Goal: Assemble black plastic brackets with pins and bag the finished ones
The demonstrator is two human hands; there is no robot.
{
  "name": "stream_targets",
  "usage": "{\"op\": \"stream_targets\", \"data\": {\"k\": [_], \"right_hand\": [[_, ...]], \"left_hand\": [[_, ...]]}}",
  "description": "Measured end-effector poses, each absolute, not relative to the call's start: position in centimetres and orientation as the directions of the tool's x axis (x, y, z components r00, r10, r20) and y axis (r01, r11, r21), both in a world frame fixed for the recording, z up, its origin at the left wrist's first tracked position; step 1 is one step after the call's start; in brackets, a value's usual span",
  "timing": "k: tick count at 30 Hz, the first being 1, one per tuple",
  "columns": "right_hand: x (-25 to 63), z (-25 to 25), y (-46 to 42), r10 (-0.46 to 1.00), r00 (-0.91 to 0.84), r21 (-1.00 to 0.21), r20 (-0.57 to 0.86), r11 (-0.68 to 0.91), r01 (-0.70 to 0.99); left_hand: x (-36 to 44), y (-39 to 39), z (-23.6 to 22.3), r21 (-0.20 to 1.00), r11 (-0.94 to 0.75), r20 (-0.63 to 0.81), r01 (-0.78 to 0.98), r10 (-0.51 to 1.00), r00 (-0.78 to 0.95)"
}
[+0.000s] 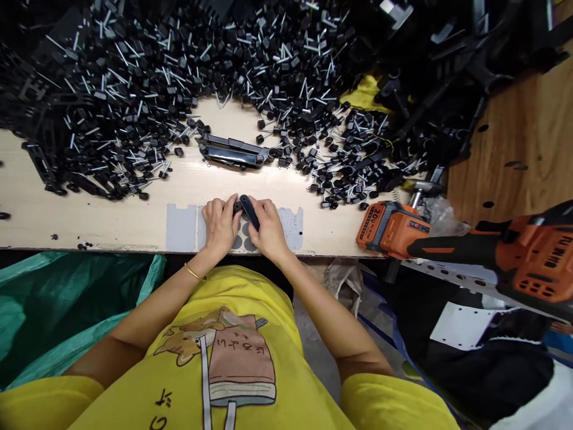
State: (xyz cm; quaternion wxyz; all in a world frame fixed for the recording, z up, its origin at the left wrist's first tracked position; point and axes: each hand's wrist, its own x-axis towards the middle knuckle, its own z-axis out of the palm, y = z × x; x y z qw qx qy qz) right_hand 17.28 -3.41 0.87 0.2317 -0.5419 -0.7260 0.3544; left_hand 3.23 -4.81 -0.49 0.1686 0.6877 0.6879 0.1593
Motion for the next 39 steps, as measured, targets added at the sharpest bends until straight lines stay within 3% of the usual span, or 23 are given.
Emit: {"op": "stream_targets", "data": {"k": [13,24,31,39], "right_hand": [[17.2,0.9,-3.5,0.949,-0.31,-0.747,-0.062,0.162,0.645],[17.8,1.1,-3.1,0.926,-0.37,-0.745,-0.073,0.196,0.638],[17.7,1.0,-3.1,0.932,-0.357,-0.739,-0.07,0.192,0.646],[17.7,0.9,-3.0,0.937,-0.346,-0.748,-0.039,0.203,0.632]], "left_hand": [[3.1,-5.0,-0.5,0.459,0.01,-0.029,0.888,1.0,0.004],[2.4,-4.1,-1.1,0.49,-0.082,-0.044,0.868,0.992,0.118],[3.3,-3.9,-1.0,0.508,0.04,-0.045,0.86,0.999,-0.02],[3.2,-3.4,-0.9,0.508,-0.028,-0.021,0.861,0.999,0.044]]}}
